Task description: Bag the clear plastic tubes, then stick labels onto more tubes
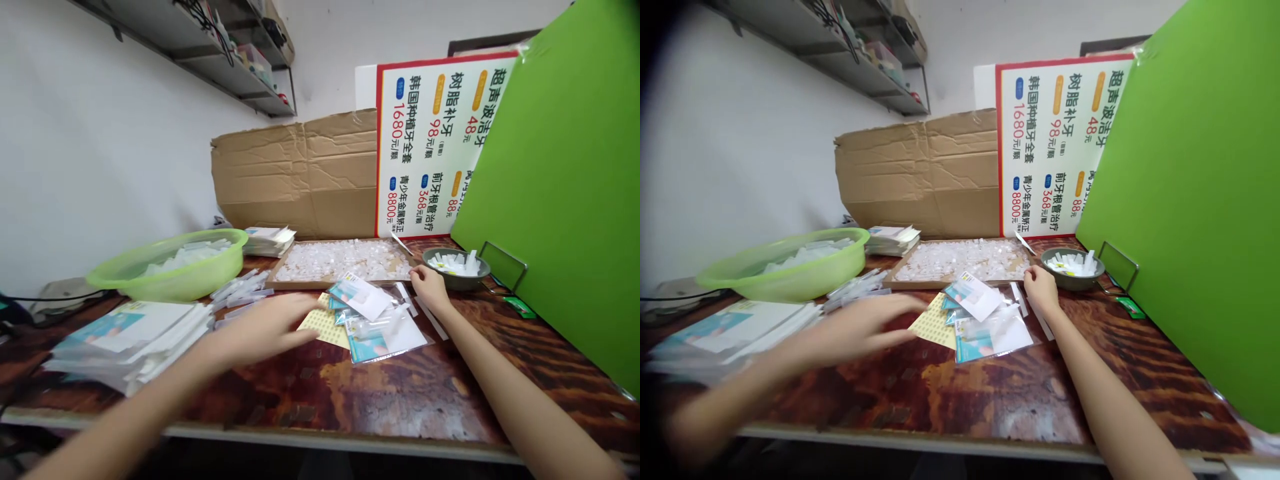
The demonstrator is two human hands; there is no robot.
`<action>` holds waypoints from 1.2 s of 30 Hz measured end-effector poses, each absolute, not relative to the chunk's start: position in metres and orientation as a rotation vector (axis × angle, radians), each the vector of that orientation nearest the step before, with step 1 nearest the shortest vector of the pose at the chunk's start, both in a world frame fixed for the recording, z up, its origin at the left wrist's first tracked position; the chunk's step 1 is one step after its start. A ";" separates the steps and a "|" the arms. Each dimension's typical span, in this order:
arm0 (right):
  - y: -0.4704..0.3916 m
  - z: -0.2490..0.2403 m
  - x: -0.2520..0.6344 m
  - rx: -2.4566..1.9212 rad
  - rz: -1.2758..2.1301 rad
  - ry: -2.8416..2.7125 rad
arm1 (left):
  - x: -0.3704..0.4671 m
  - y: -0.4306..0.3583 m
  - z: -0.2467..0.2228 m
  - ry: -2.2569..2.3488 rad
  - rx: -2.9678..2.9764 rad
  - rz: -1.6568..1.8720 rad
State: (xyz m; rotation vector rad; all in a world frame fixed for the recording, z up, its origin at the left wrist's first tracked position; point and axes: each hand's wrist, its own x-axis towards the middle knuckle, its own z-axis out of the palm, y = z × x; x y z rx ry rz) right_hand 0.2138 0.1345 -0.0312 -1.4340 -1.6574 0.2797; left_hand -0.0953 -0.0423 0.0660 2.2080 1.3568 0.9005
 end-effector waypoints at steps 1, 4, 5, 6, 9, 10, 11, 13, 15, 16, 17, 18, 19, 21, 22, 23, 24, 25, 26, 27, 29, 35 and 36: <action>0.134 -0.031 0.214 -1.428 0.255 -1.673 | -0.075 -0.018 0.052 1.300 2.385 0.760; 0.136 -0.031 0.217 -1.398 0.169 -1.733 | -0.022 0.044 0.008 1.253 2.645 0.634; 0.136 -0.030 0.218 -1.385 0.140 -1.751 | -0.012 0.057 -0.003 1.270 2.656 0.655; 0.137 -0.029 0.219 -1.369 0.114 -1.764 | -0.006 0.064 -0.011 1.280 2.670 0.688; 0.137 -0.025 0.217 -1.292 0.053 -1.783 | -0.012 0.061 -0.016 1.301 2.577 0.939; 0.135 -0.022 0.214 -1.252 0.041 -1.785 | -0.017 0.055 -0.013 1.321 2.485 1.080; 0.132 -0.018 0.209 -1.208 0.034 -1.788 | -0.022 0.049 -0.007 1.355 2.358 1.253; 0.120 -0.010 0.196 -1.112 0.028 -1.787 | -0.026 0.037 0.005 1.412 2.039 1.615; 0.103 -0.001 0.181 -1.007 0.012 -1.752 | -0.021 0.030 0.014 1.366 1.742 1.820; 0.093 0.003 0.172 -0.931 -0.013 -1.711 | -0.016 0.028 0.016 1.295 1.632 1.801; 0.084 0.006 0.165 -0.875 -0.026 -1.670 | -0.010 0.027 0.016 1.207 1.546 1.713; 0.075 0.009 0.159 -0.839 -0.038 -1.649 | -0.004 0.026 0.014 1.114 1.476 1.577; 0.068 0.010 0.154 -0.830 -0.070 -1.636 | 0.001 0.025 0.011 1.033 1.413 1.437; 0.059 0.011 0.148 -0.886 -0.191 -1.656 | 0.008 0.024 0.005 0.928 1.314 1.253; 0.057 0.011 0.147 -0.926 -0.269 -1.680 | 0.010 0.023 0.003 0.912 1.286 1.224; 0.056 0.010 0.147 -0.961 -0.341 -1.711 | 0.011 0.023 0.001 0.914 1.277 1.220; 0.056 0.010 0.147 -0.980 -0.391 -1.750 | 0.010 0.023 0.000 0.929 1.289 1.227; 0.057 0.010 0.148 -0.974 -0.412 -1.802 | 0.010 0.023 -0.001 0.955 1.322 1.239; 0.058 0.011 0.149 -0.946 -0.404 -1.860 | 0.008 0.023 -0.001 0.989 1.377 1.252; 0.058 0.011 0.149 -0.902 -0.370 -1.909 | 0.007 0.023 -0.002 1.033 1.450 1.262; 0.059 0.013 0.150 -0.795 -0.249 -1.954 | 0.006 0.022 -0.002 1.122 1.604 1.276; 0.056 0.015 0.149 -0.724 -0.137 -1.912 | 0.009 0.017 -0.002 1.190 1.778 1.261; 0.056 0.015 0.148 -0.738 -0.134 -1.919 | 0.009 0.017 -0.002 1.178 1.777 1.269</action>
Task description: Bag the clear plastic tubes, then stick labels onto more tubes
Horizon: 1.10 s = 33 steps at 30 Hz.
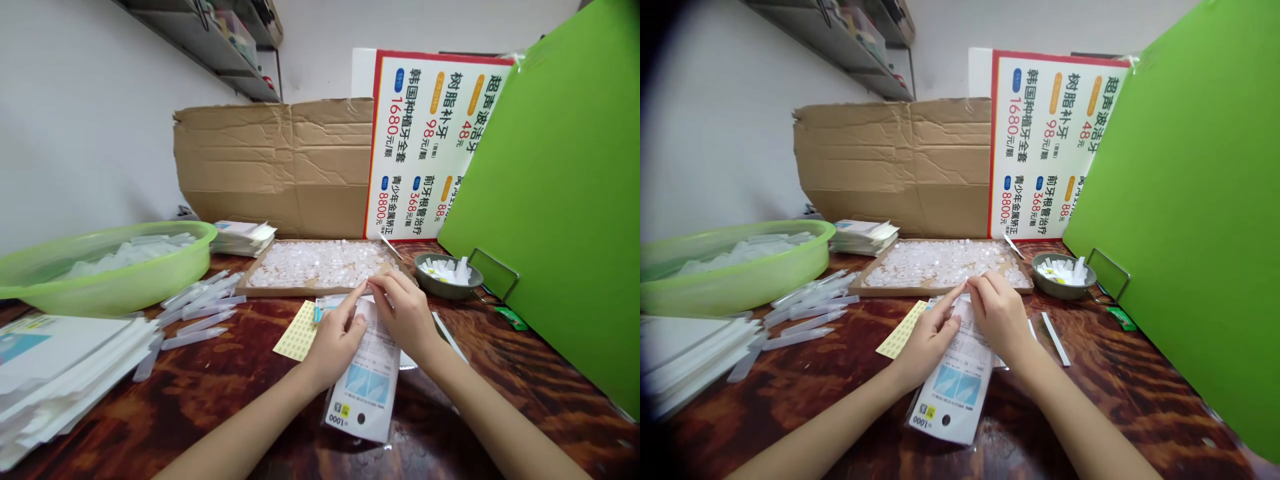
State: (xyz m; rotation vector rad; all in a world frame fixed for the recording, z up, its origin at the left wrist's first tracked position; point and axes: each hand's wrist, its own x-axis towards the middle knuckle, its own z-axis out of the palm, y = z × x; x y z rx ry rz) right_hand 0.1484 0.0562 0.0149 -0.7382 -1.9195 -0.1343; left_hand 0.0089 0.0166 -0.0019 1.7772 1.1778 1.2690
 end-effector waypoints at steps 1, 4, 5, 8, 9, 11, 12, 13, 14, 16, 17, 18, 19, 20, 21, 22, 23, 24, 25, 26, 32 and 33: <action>0.057 0.015 0.148 -0.761 -0.097 -1.918 | 0.009 0.017 -0.002 1.163 1.769 1.275; 0.065 0.018 0.154 -0.885 0.300 -1.728 | 0.007 0.019 -0.004 1.106 1.689 1.259; 0.071 0.020 0.159 -0.925 0.445 -1.565 | 0.007 0.019 -0.004 1.083 1.641 1.251; 0.091 0.025 0.191 -0.962 0.436 -1.045 | 0.008 0.022 -0.004 1.028 1.472 1.282; 0.098 0.026 0.204 -0.972 0.284 -0.981 | 0.008 0.022 -0.004 1.023 1.425 1.294; 0.112 0.023 0.230 -1.085 0.064 -1.036 | 0.011 0.023 -0.005 1.029 1.365 1.285; 0.118 0.020 0.241 -1.137 0.051 -1.107 | 0.012 0.023 -0.006 1.030 1.355 1.264; 0.124 0.017 0.250 -1.183 0.072 -1.186 | 0.013 0.022 -0.006 1.027 1.353 1.242; 0.129 0.013 0.256 -1.216 0.119 -1.261 | 0.015 0.022 -0.007 1.020 1.355 1.222; 0.137 0.007 0.264 -1.239 0.214 -1.378 | 0.017 0.021 -0.007 1.009 1.349 1.205; 0.140 0.005 0.266 -1.234 0.271 -1.409 | 0.017 0.020 -0.007 1.006 1.334 1.208; 0.143 0.005 0.268 -1.207 0.358 -1.405 | 0.018 0.020 -0.007 1.004 1.311 1.215; 0.145 0.006 0.270 -1.155 0.475 -1.364 | 0.018 0.019 -0.006 1.004 1.286 1.223; 0.145 0.007 0.272 -1.078 0.618 -1.287 | 0.019 0.019 -0.005 1.006 1.262 1.230; 0.146 0.010 0.275 -0.988 0.762 -1.191 | 0.019 0.018 -0.004 1.009 1.241 1.235; 0.145 0.012 0.278 -0.900 0.885 -1.095 | 0.019 0.018 -0.003 1.012 1.223 1.235; 0.145 0.015 0.281 -0.830 0.971 -1.020 | 0.019 0.018 -0.003 1.014 1.203 1.233; 0.143 0.018 0.282 -0.789 1.017 -0.985 | 0.020 0.019 -0.002 1.013 1.179 1.234; 0.141 0.020 0.282 -0.768 1.045 -0.975 | 0.020 0.019 -0.001 1.005 1.150 1.239; 0.139 0.021 0.279 -0.761 1.068 -0.985 | 0.020 0.019 -0.001 0.991 1.116 1.251; 0.108 0.021 0.211 -0.861 1.535 -1.446 | 0.017 0.024 -0.001 1.032 1.000 1.378; 0.100 0.020 0.198 -0.865 1.590 -1.551 | 0.016 0.025 -0.001 1.052 0.998 1.387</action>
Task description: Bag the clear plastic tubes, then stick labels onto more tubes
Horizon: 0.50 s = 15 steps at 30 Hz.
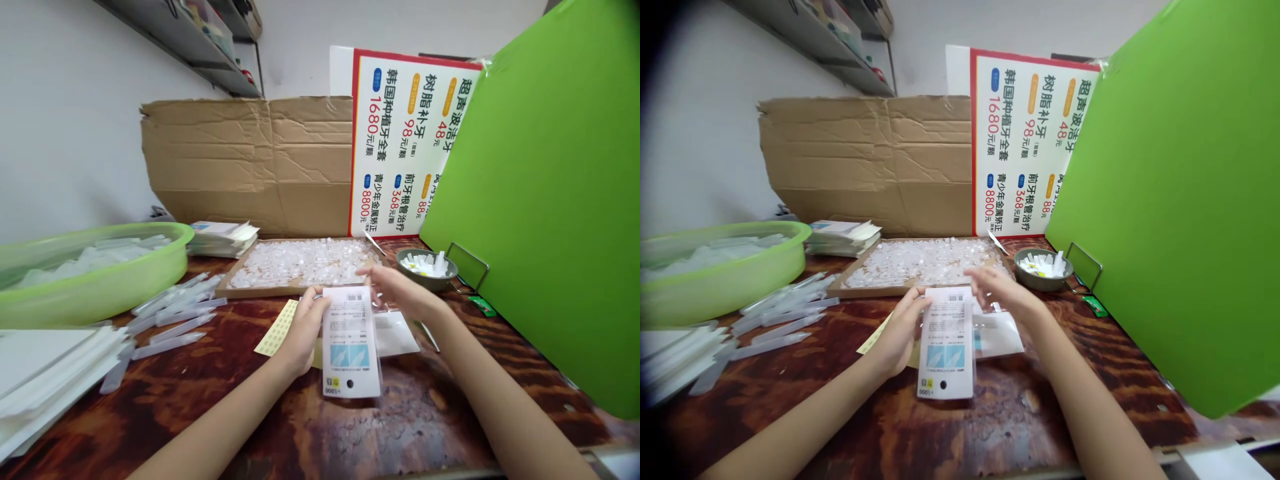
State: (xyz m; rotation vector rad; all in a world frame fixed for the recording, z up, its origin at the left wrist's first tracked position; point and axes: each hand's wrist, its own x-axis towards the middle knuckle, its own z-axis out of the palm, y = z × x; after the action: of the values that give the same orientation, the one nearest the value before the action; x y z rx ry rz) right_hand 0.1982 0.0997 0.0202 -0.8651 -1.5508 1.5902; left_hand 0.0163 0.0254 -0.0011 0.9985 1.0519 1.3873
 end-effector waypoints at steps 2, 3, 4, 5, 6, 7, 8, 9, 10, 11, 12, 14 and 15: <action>0.084 0.018 0.177 -0.831 1.643 -1.622 | 0.014 0.027 -0.001 1.055 1.000 1.410; 0.078 0.017 0.170 -0.798 1.660 -1.601 | 0.013 0.027 0.000 1.048 1.003 1.423; 0.073 0.015 0.165 -0.763 1.677 -1.564 | 0.012 0.028 0.000 1.038 1.008 1.429; 0.069 0.014 0.162 -0.729 1.695 -1.524 | 0.011 0.028 0.001 1.027 1.016 1.427; 0.067 0.014 0.161 -0.701 1.712 -1.493 | 0.009 0.028 0.002 1.014 1.029 1.414; 0.066 0.013 0.160 -0.682 1.724 -1.473 | 0.008 0.028 0.003 1.000 1.044 1.394; 0.066 0.013 0.160 -0.670 1.735 -1.461 | 0.007 0.028 0.004 0.985 1.058 1.376; 0.067 0.013 0.160 -0.665 1.749 -1.450 | 0.006 0.029 0.005 0.971 1.067 1.368; 0.067 0.013 0.160 -0.664 1.764 -1.433 | 0.004 0.029 0.006 0.963 1.073 1.370; 0.068 0.014 0.161 -0.664 1.779 -1.414 | 0.003 0.030 0.008 0.959 1.075 1.378; 0.069 0.014 0.161 -0.662 1.795 -1.391 | 0.002 0.031 0.009 0.954 1.076 1.388; 0.069 0.016 0.161 -0.651 1.815 -1.339 | 0.000 0.033 0.011 0.938 1.090 1.403; 0.069 0.016 0.160 -0.653 1.814 -1.311 | -0.001 0.033 0.012 0.931 1.103 1.406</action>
State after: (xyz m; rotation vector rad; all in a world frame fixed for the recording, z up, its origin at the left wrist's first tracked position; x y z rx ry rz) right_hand 0.1602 0.0693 0.0164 -0.6528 -1.3114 1.8142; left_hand -0.0010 0.0334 0.0118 1.1032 0.9310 1.4060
